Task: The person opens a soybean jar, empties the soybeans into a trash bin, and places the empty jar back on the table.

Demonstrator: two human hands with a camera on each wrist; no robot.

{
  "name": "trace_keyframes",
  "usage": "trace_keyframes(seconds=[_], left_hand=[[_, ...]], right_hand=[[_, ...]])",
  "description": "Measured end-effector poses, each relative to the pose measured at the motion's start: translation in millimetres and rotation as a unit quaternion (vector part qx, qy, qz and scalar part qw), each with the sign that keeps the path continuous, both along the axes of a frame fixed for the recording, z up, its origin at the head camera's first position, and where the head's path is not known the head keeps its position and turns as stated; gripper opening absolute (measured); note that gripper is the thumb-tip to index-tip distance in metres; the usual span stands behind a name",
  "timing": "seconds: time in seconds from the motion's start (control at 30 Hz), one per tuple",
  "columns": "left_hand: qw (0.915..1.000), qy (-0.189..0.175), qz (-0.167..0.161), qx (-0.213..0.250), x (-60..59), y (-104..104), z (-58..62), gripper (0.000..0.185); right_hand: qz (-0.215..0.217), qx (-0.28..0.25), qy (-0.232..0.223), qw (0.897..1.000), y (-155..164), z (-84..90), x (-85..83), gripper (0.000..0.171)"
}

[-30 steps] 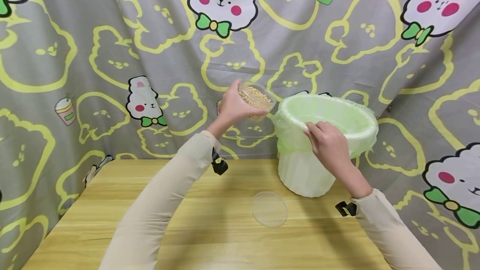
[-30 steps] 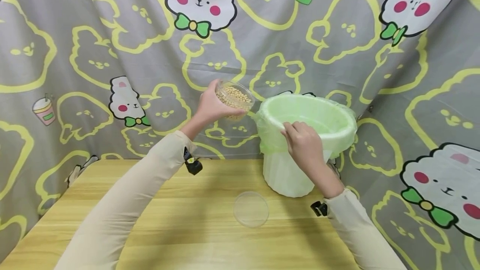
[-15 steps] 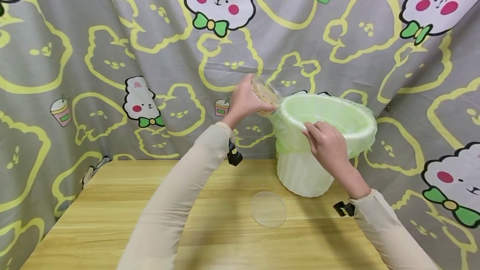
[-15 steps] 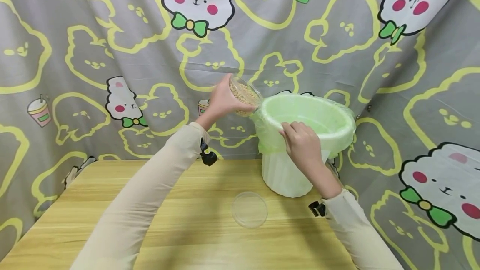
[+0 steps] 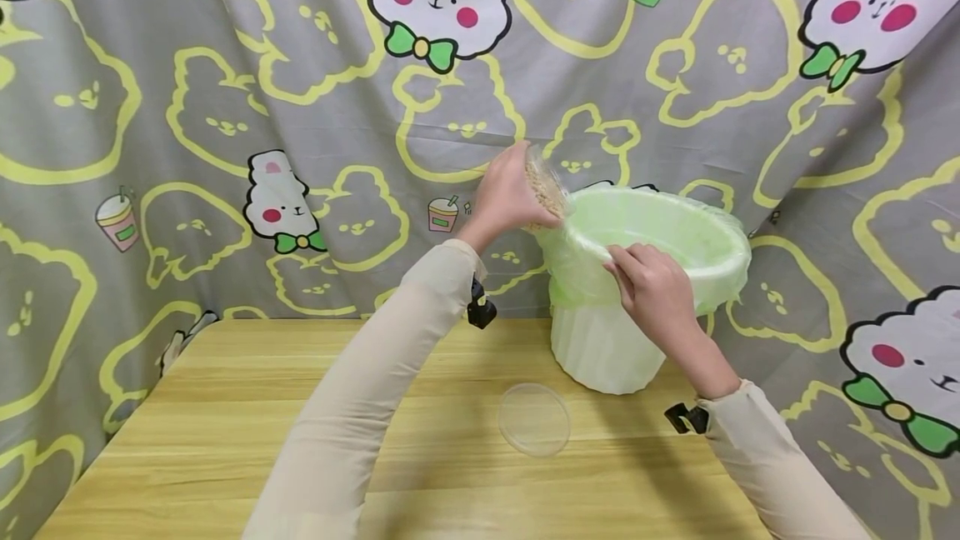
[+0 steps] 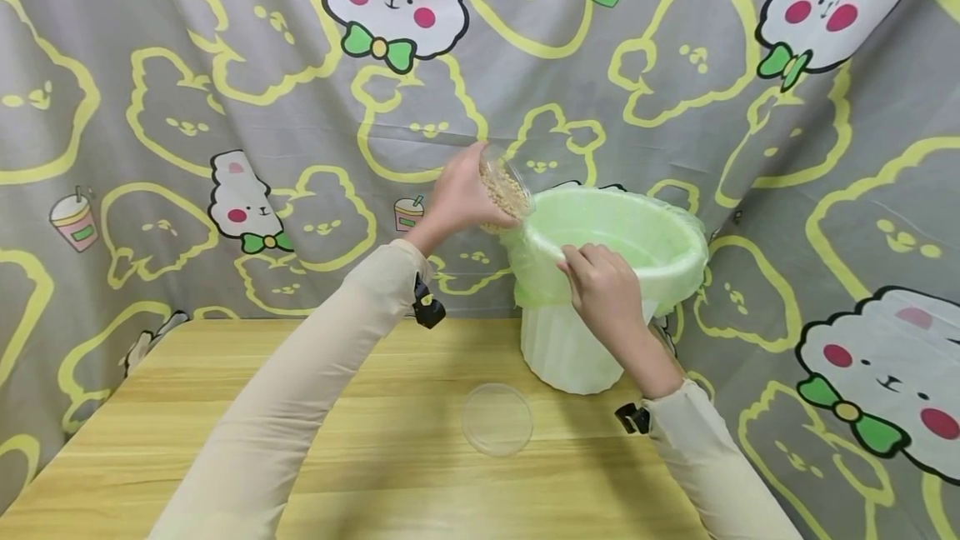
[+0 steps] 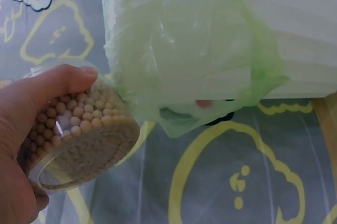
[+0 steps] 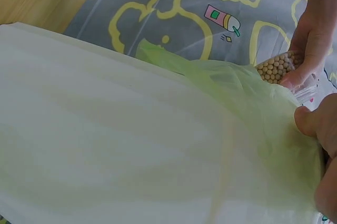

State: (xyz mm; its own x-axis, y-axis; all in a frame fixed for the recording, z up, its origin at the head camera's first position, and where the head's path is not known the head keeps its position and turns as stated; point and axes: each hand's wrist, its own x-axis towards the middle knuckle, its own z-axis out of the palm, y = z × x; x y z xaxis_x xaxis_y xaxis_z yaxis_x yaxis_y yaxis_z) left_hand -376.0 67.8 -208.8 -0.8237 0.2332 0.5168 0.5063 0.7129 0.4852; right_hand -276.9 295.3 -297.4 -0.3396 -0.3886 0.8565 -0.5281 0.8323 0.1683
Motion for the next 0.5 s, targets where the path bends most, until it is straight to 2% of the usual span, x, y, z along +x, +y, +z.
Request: trace_keyframes(seconds=[0.17,0.5], left_hand=[[0.9998,0.006,0.001,-0.021,0.9,4.4,4.9,0.132],[0.9997,0.009,0.000,-0.022,3.8,6.2,5.0,0.130]], right_hand=[[0.001,-0.001,0.001,1.000,-0.1,0.3,0.1,0.018],[-0.002,-0.001,0.001,1.000,-0.1,-0.3,0.0,0.018]])
